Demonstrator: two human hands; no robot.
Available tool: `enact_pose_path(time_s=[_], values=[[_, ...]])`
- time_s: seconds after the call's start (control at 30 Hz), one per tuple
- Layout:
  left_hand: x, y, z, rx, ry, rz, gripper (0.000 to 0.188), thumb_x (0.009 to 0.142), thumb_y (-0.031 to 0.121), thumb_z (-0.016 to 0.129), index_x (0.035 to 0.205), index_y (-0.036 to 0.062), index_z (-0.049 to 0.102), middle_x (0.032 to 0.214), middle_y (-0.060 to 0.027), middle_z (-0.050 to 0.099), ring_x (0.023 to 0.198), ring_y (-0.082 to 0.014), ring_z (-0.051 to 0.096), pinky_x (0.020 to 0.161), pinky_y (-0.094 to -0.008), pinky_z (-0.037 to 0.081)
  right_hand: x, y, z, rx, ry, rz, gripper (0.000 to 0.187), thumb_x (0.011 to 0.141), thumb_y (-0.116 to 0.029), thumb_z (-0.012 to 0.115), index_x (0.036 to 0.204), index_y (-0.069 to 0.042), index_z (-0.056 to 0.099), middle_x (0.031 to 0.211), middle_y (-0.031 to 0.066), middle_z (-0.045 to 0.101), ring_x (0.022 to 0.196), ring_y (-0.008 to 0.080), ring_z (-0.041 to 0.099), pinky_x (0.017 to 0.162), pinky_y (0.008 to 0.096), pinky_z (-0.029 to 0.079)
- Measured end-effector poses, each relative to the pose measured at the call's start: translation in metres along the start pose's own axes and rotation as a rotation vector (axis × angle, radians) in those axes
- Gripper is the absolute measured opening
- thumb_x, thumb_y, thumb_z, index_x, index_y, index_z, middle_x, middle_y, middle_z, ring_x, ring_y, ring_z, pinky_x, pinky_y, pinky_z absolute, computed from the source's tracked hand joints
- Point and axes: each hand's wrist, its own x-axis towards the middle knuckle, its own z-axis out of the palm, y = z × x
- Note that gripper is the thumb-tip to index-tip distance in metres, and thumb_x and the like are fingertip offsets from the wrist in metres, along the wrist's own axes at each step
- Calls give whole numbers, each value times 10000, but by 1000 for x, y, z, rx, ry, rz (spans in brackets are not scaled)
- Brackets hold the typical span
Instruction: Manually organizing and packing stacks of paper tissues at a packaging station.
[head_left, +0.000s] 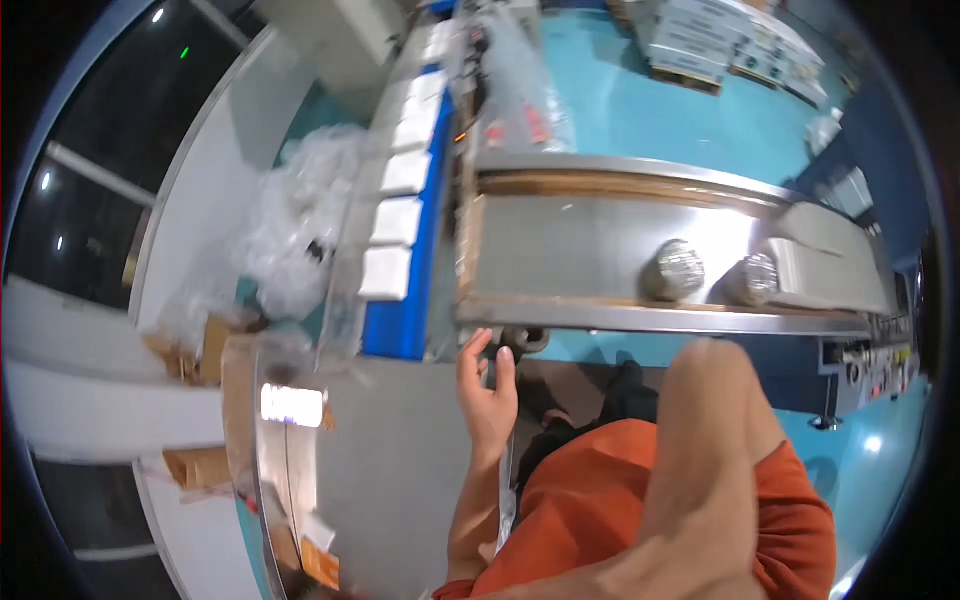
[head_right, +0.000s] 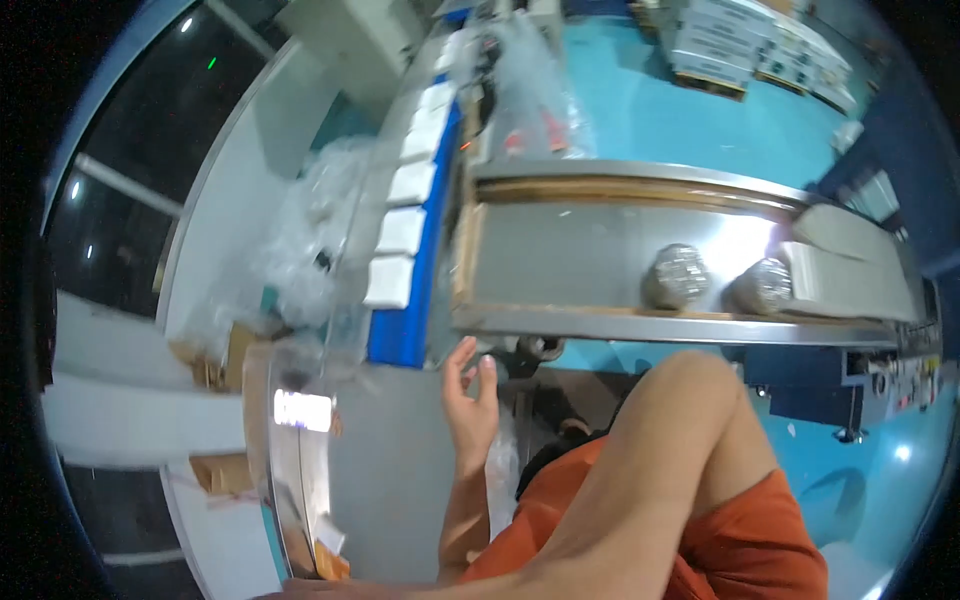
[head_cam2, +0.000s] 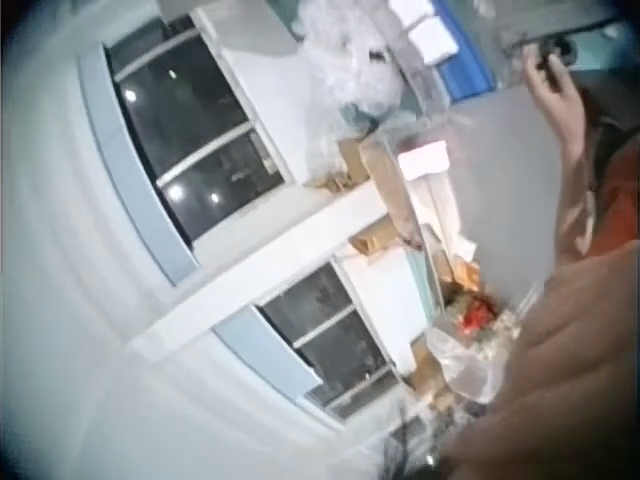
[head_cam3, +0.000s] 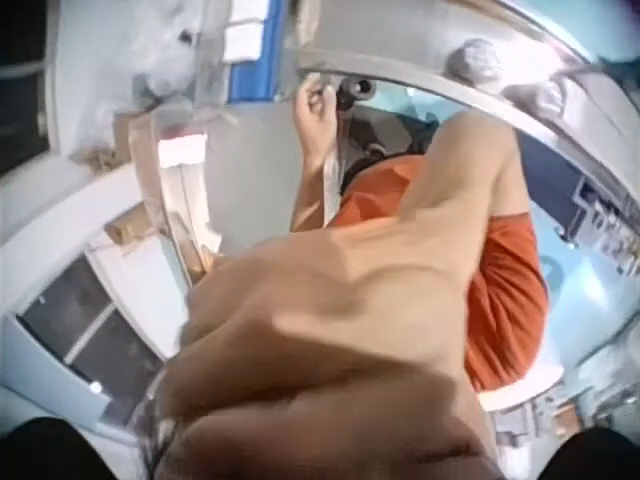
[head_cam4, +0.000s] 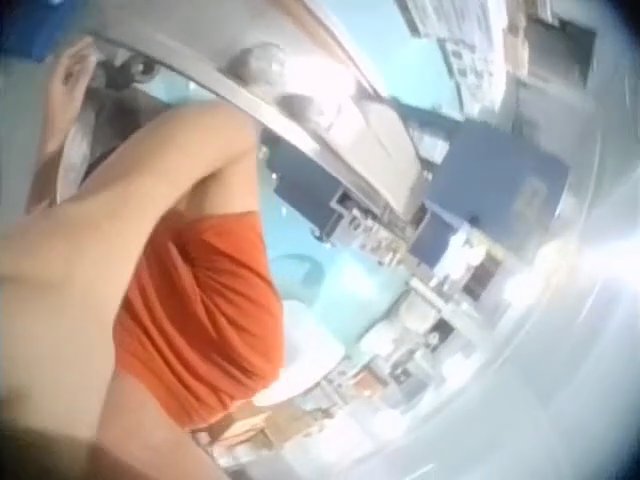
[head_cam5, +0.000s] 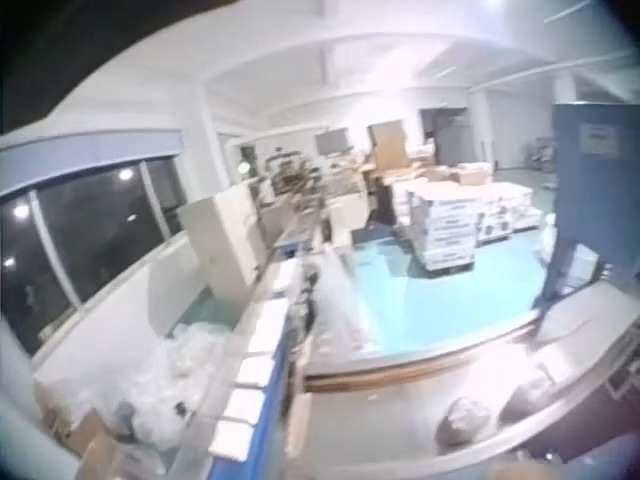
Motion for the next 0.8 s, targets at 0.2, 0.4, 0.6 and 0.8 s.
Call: enact_pose_path(time_s=[0.2,0.4,0.6,0.8], values=[[-1,66,112,93,-227,272,294,924,150,644,1184,22,597,1276,-165,583,1187,-315,556,978,-411,450,-75,-93,7,-429,192,-749,309,1014,-151,455,1041,122,599,945,271,662,518,319,609,454,397,505],[-15,85,205,325,-455,290,653,824,273,764,1375,65,480,1426,-275,380,1307,-430,419,1056,-476,387,-188,-178,-132,-1282,-290,475,281,802,-199,672,1045,-61,652,1088,107,609,965,308,607,771,394,509],[11,91,284,398,-426,347,694,770,337,797,1343,69,510,1325,-234,466,1201,-418,511,992,-464,445,-280,-237,-317,-2091,394,725,395,857,-363,703,1110,-67,638,1425,260,389,1369,418,316,1031,558,324],[17,115,379,208,-515,356,620,905,357,688,1377,3,495,1242,-252,535,705,-247,690,667,-325,572,-305,-241,-376,-2188,589,751,519,947,-501,535,1118,-30,669,1475,230,381,1396,408,286,1090,544,242]])
